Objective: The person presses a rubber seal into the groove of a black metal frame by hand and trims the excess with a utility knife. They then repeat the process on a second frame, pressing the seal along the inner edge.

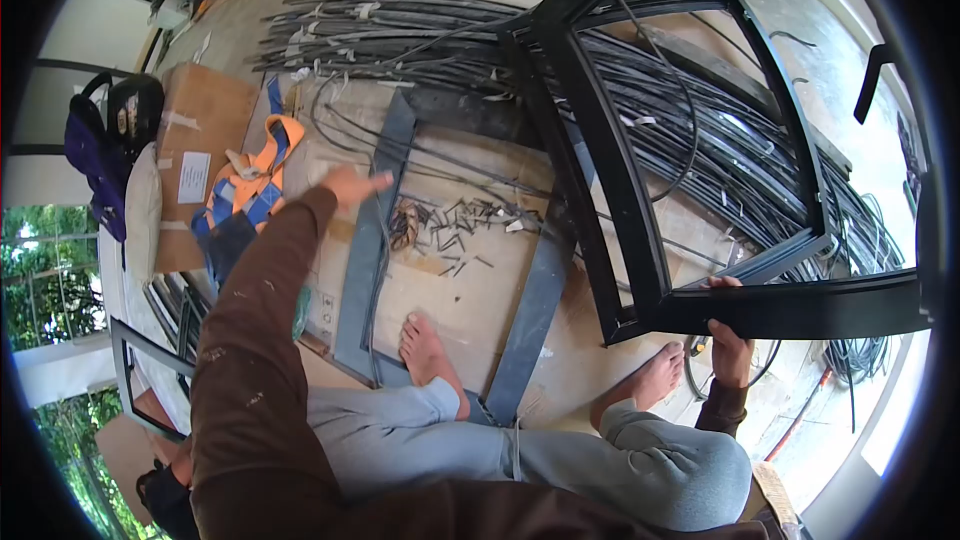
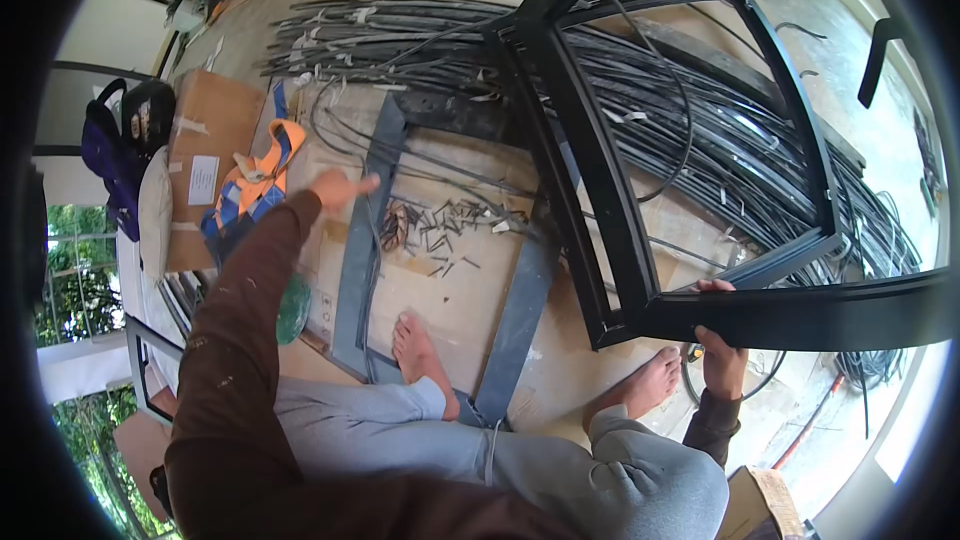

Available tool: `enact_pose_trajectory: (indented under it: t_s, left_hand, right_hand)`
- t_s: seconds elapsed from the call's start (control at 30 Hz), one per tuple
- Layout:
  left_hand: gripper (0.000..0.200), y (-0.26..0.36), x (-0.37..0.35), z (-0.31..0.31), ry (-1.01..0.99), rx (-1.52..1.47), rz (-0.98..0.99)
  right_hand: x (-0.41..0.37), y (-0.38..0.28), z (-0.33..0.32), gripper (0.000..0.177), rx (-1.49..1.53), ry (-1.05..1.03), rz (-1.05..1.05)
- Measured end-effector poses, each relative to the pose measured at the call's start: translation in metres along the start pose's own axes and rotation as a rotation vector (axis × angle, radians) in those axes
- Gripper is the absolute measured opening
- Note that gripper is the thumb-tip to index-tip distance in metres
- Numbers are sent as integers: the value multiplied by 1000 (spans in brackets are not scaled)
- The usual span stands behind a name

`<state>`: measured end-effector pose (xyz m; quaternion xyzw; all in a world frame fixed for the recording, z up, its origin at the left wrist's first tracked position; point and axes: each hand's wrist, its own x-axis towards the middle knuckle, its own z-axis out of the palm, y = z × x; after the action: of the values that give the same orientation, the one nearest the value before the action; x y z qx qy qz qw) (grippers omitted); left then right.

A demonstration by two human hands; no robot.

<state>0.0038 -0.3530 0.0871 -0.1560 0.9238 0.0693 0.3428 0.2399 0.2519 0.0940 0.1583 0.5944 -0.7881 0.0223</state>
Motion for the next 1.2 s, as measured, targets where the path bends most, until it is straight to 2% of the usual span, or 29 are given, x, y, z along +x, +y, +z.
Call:
enact_pose_trajectory:
  t_s: [0.03,0.1,0.2,0.3,0.37,0.4,0.47,0.53,0.6,0.63,0.7,0.77,0.83,0.9,0.93,1.03,1.07,1.17,1.2]
  left_hand:
    - [84,8,-15,14,-98,50,-46]
    - [66,-29,11,68,70,296,236]
    - [43,-58,39,99,95,81,397]
    - [25,-56,46,72,-226,-357,151]
    - [22,-35,29,30,-221,-476,-68]
    - [21,-31,29,16,-15,-534,-26]
    - [26,-41,52,-14,371,-568,36]
    - [36,-30,88,-45,961,-439,228]
    - [43,22,75,-79,1157,-597,411]
    - [45,70,35,-103,920,-856,410]
    - [37,120,19,-120,534,-938,410]
    - [37,166,25,-102,412,-762,396]
    - [47,201,54,-74,239,-568,314]
    - [50,229,74,-48,56,-594,269]
    - [52,242,83,-34,75,-609,263]
    - [52,272,92,-8,119,-616,201]
    - [51,275,107,2,166,-576,238]
    - [46,278,123,16,317,-598,285]
    - [42,281,118,17,311,-609,278]
  right_hand:
    - [-1,1,2,69,16,-8,3]
    - [-1,1,4,69,33,14,12]
    - [-3,2,3,68,42,56,4]
    - [-2,7,3,69,0,145,-73]
    - [-3,12,15,71,-56,248,-195]
    - [-4,18,27,70,63,381,-259]
    - [-5,24,37,67,-26,476,-377]
    - [-2,20,44,60,-91,556,-516]
    - [7,3,42,56,-72,608,-523]
    - [8,-6,41,54,-65,635,-521]
    - [9,-19,39,50,-30,667,-491]
    - [10,-27,35,50,32,676,-501]
    - [12,-36,34,51,17,702,-534]
    - [13,-46,28,52,-27,729,-538]
    - [18,-54,32,44,-17,767,-561]
    - [22,-57,14,32,-83,712,-465]
    - [23,-60,16,23,-75,717,-506]
    - [25,-58,13,28,-10,681,-557]
    - [25,-59,12,29,-5,683,-553]
